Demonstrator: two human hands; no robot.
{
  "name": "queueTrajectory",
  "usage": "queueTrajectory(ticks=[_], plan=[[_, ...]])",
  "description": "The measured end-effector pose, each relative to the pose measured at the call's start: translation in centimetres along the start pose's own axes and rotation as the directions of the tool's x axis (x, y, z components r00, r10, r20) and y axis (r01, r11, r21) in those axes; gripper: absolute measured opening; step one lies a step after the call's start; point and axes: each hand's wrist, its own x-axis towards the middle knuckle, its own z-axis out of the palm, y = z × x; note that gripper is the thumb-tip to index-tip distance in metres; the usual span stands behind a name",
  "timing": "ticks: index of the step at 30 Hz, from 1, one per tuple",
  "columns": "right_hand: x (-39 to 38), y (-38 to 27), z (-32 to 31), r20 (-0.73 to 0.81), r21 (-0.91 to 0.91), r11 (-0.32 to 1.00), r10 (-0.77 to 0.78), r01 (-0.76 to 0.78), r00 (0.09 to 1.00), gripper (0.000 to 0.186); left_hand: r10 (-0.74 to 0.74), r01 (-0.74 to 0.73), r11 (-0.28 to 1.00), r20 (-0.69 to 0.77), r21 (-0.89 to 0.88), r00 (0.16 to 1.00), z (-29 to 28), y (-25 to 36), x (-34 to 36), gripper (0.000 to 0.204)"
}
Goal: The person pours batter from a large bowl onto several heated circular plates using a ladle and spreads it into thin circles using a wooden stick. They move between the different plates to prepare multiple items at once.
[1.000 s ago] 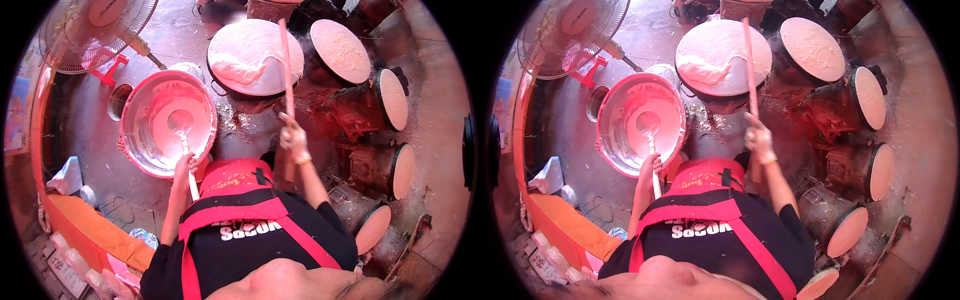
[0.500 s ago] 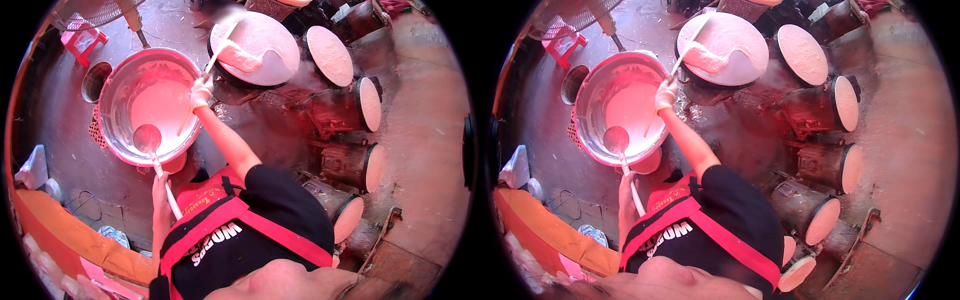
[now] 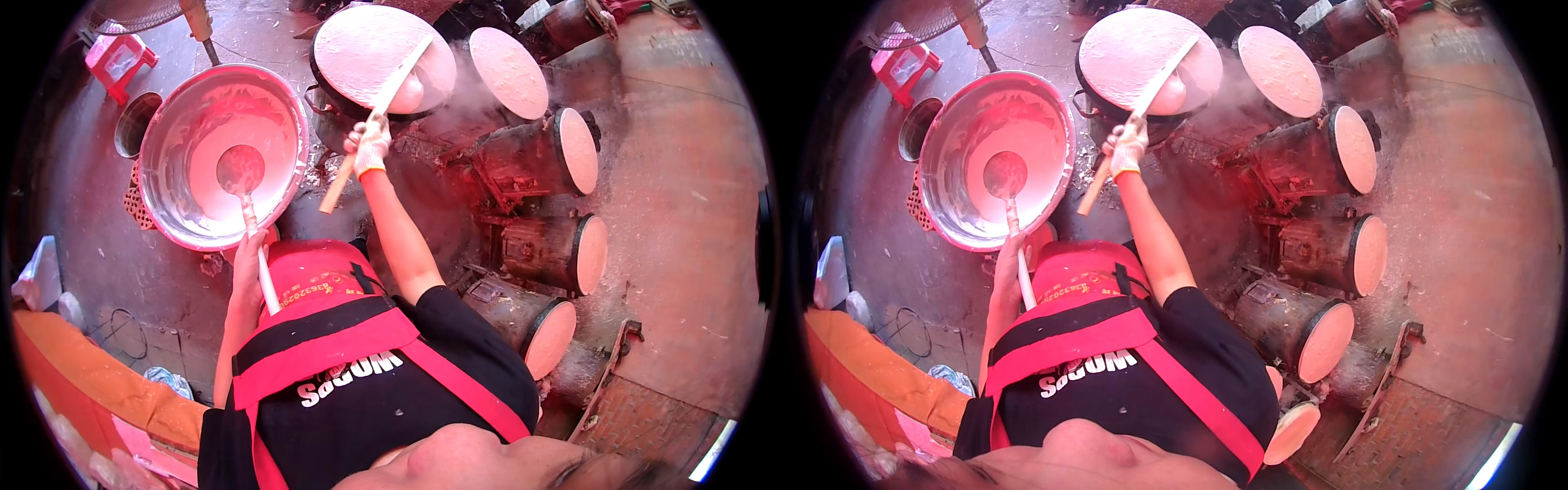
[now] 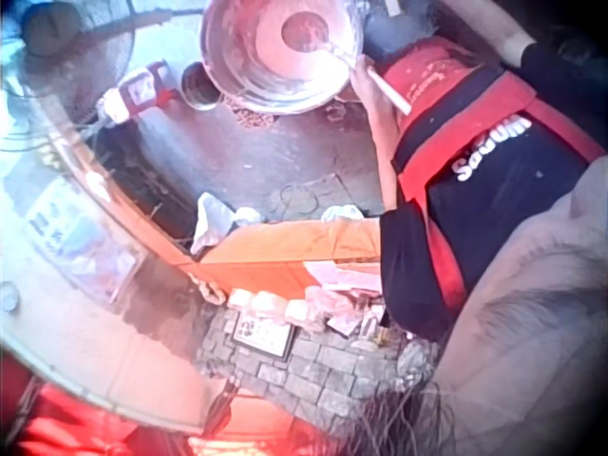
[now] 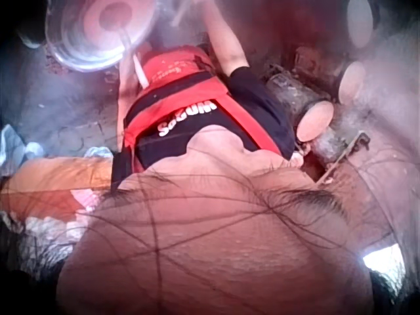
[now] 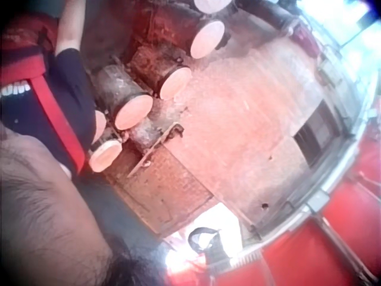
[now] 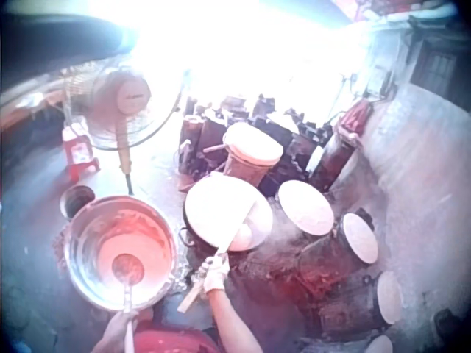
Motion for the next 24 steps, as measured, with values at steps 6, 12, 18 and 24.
queueTrajectory(ticks=[6, 12, 18, 24], plan=[[-1.6, -3.0, -5.9, 0.217, -0.654, 0.756, 0.235, -0.037, 0.947, 0.051, -0.041, 0.035, 0.995, -0.063, -0.095, 0.997, 4.3, 0.3, -0.3, 0.021], [3.2, -10.2, -7.4, 0.216, -0.381, 0.924, 0.124, -0.033, 0.969, 0.028, -0.066, 0.071, 0.993, 0.056, -0.093, 0.996, 6.8, -2.3, 2.5, 0.014], [2.3, -13.8, -11.9, 0.232, -0.751, 0.654, 0.391, -0.092, 0.89, 0.042, -0.068, 0.068, 0.994, 0.001, -0.088, 0.998, 12.5, -3.3, 2.4, 0.012], [6.9, -18.4, -9.9, 0.173, -0.71, 0.703, 0.229, -0.04, 0.958, 0.048, -0.035, 0.034, 0.998, -0.017, -0.051, 0.999, 17.0, -4.8, 1.8, 0.015]])
